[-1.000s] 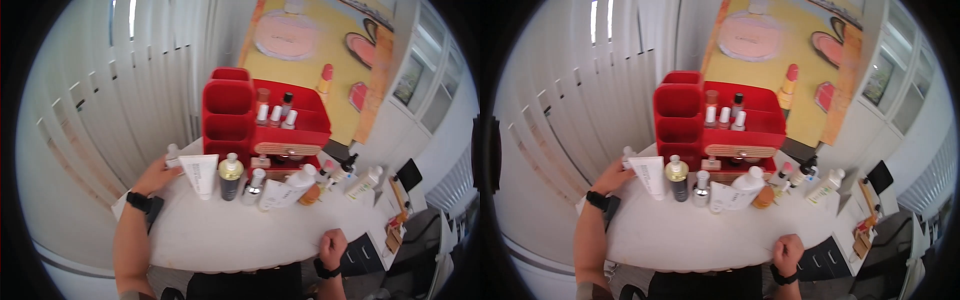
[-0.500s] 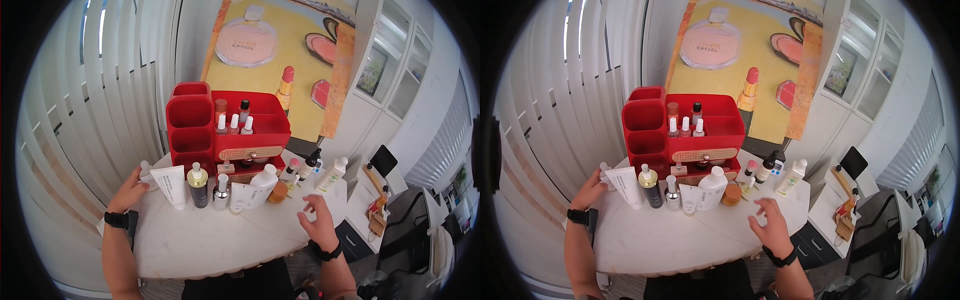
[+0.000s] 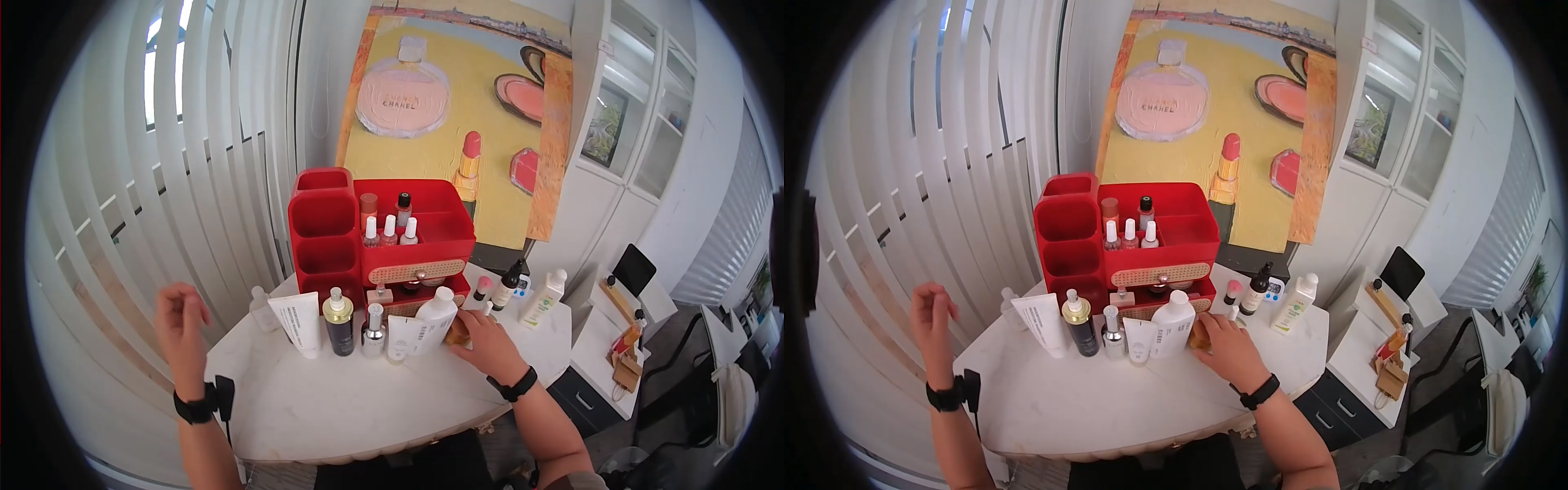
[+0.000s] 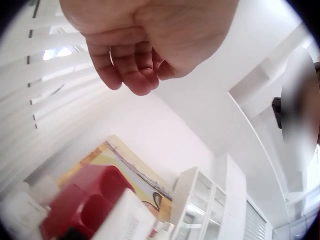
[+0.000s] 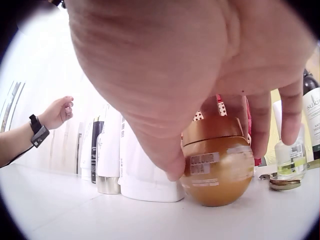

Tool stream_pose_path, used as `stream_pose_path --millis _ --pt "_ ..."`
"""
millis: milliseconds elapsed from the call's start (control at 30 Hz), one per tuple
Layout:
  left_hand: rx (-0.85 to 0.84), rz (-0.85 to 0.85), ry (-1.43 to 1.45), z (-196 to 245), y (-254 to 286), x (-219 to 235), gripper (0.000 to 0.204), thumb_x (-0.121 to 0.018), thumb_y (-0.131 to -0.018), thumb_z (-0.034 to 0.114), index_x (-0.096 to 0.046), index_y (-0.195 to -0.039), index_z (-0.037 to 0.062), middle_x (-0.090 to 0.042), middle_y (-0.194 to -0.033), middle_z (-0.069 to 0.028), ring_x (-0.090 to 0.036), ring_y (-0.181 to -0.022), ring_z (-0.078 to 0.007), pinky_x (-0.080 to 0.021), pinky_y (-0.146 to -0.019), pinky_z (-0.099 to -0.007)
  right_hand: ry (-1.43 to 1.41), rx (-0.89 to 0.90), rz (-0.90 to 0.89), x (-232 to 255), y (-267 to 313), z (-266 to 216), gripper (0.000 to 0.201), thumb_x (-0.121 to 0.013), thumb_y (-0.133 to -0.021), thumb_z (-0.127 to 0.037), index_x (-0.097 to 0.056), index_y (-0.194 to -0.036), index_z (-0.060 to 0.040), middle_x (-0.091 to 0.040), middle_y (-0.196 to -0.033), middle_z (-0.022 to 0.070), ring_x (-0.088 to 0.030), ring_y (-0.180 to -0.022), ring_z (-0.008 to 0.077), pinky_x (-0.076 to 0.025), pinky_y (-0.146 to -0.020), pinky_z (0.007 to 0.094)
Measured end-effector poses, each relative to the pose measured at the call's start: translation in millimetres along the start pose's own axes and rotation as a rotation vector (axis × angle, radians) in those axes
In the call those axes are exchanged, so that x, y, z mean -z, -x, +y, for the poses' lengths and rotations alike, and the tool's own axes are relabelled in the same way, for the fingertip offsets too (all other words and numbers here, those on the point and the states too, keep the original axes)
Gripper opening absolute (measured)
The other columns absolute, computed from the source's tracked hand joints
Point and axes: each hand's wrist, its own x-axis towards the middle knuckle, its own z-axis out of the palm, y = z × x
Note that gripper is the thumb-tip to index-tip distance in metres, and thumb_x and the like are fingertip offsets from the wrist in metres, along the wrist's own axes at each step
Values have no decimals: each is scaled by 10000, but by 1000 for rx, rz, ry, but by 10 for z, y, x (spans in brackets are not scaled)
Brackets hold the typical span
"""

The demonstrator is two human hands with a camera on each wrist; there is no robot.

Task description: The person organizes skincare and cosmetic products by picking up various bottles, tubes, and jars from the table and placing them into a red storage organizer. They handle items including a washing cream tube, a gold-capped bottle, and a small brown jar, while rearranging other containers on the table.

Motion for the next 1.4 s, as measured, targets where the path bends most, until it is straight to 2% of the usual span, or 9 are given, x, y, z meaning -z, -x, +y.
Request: stream_pose_path --millis 133,233,333,500,600,733,1000,1167,1400 --pt "-42 -150 6 409 381 -412 111 -593 -971 -4 -631 -1073 19 -638 -767 -8 -550 -518 -76 -412 -460 -213 -107 -10 -2 15 97 17 710 -770 -844 -269 -452 -1445 -62 -533 -1398 167 -589 -1205 364 -488 -975 458" --pt "-226 -352 -216 734 506 -761 113 -638 -900 -45 -701 -969 20 -689 -711 -66 -609 -483 -109 -460 -464 -246 -148 -20 103 99 201 61 678 -754 -865 -262 -454 -1433 -46 -537 -1384 185 -598 -1180 380 -502 -957 458" --pt "-132 -647 -179 784 620 -988 117 -718 -880 41 -745 -988 75 -669 -665 -75 -649 -521 -185 -499 -509 -300 -178 -62 210 252 192 273 633 -724 -895 -232 -452 -1428 -24 -534 -1385 198 -591 -1181 398 -504 -960 462" --pt "-504 -888 -108 903 892 -1560 131 -759 -892 199 -699 -841 95 -637 -640 -72 -632 -548 -269 -501 -521 -370 -72 -35 352 101 9 563 539 -673 -921 -161 -472 -1398 -7 -560 -1331 198 -596 -1145 407 -510 -960 456" --pt "-566 -1097 -146 1007 1018 -1819 292 -694 -953 299 -620 -752 101 -605 -612 -78 -625 -558 -297 -495 -527 -402 -60 -68 223 34 -52 556 491 -667 -921 -154 -505 -1365 -20 -602 -1258 182 -602 -1120 391 -513 -933 470" --pt "-377 -1275 -65 815 1170 -2022 374 -615 -1009 350 -610 -740 91 -560 -582 -113 -605 -563 -334 -471 -500 -412 -58 -75 220 -44 -102 589 393 -665 -924 -154 -559 -1288 -46 -644 -1164 181 -626 -1054 386 -524 -884 477" --pt "254 -1478 123 449 1217 -2102 307 -588 -1026 355 -591 -1108 59 -625 -715 -101 -653 -693 -255 -505 -657 -380 -259 -221 248 68 8 646 259 -672 -941 -152 -593 -1178 -81 -702 -885 218 -686 -854 402 -538 -746 454" --pt "487 -1468 214 356 1200 -2081 385 -590 -1035 375 -516 -1197 34 -637 -917 -90 -644 -763 -189 -506 -703 -338 -647 -290 294 475 354 253 252 -686 -946 -92 -596 -1180 -67 -733 -1003 86 -697 -836 180 -521 -726 336" --pt "743 -1423 452 188 1300 -1960 397 -538 -1062 237 -411 -1384 43 -592 -1217 -99 -644 -1015 -194 -567 -855 -345 -861 184 -62 256 158 -389 441 -678 -958 -43 -491 -1357 -49 -686 -1116 52 -639 -896 121 -491 -753 261"
